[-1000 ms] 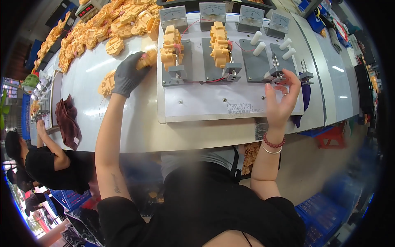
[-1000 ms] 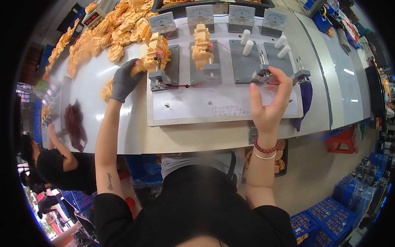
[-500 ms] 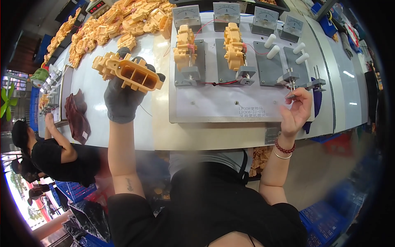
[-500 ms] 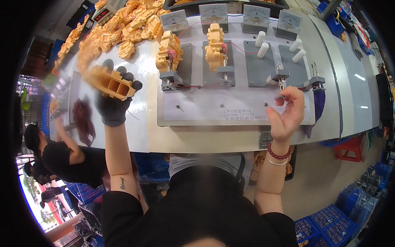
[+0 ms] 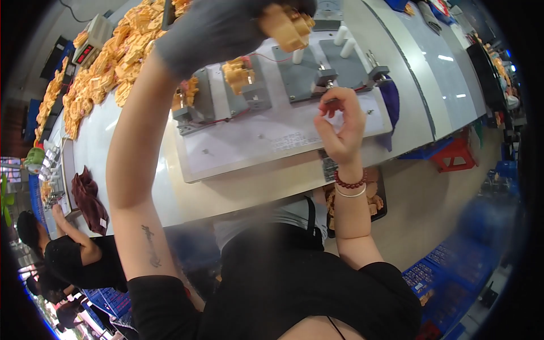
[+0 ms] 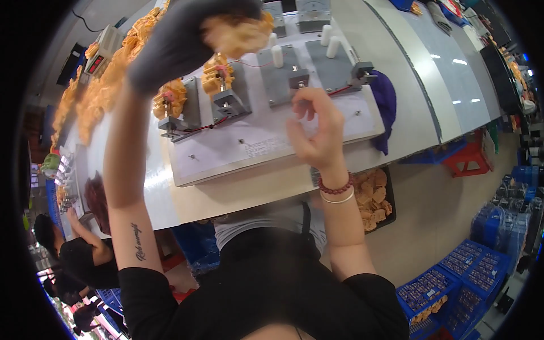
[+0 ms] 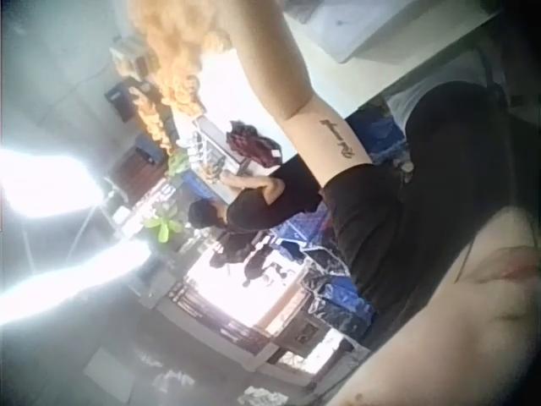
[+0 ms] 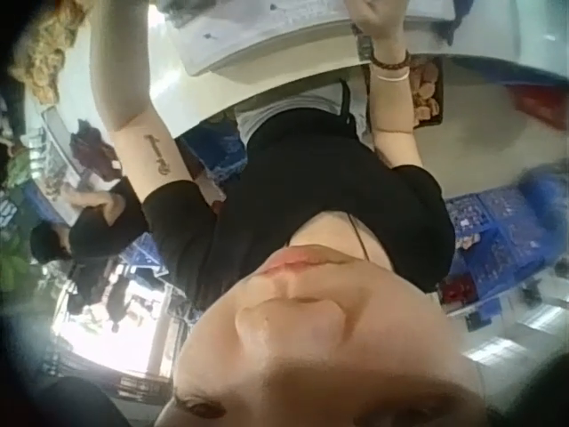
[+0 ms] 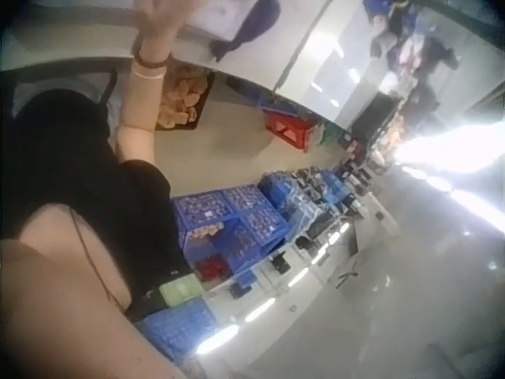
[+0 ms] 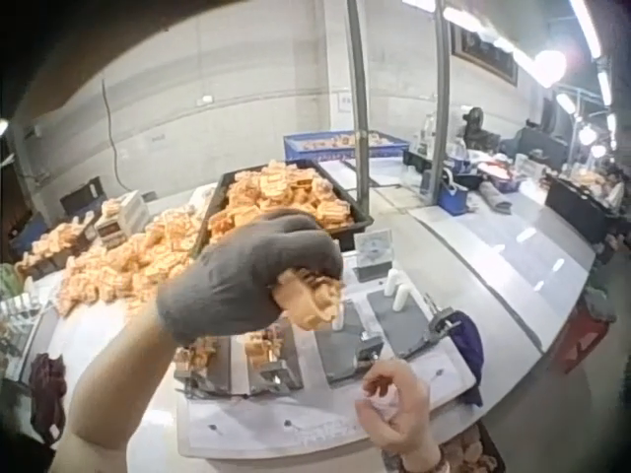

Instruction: The person assembles and tests small yellow plastic toy components using a specialized electrical test jig.

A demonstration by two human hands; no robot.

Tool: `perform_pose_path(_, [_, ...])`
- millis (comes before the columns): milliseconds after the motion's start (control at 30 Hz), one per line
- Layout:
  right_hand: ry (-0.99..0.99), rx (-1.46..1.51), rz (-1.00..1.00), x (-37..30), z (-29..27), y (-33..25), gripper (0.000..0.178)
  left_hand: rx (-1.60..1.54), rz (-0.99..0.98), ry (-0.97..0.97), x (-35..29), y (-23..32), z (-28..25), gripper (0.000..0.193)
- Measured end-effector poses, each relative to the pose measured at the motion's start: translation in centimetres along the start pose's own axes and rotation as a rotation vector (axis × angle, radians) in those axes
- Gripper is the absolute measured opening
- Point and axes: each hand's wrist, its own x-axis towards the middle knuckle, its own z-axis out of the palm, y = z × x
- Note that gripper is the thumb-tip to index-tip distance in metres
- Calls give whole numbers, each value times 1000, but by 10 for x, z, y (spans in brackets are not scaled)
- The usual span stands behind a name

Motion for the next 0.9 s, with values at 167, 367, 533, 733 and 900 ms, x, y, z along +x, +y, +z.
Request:
perform_pose_path(167, [7,9,-20,4,3,-7,31,109,-169,-318,24,-37,33,31])
perform_pose_path(367, [-38,15,-43,4,-2,-6,33,154,-30,-371,7,-33,69,32])
perform_pose_path(533, [-24,30,-57,5,3,-4,33,152,-79,-339,-3,-37,66,55])
perform_pose_path(733, [-2,40,14,2,-1,-6,31,377,109,-184,-45,-9,20,91])
perform_pose_path(900, [16,109,16,2,-2,-6,28,240,-199,-72,-35,-10,39,84])
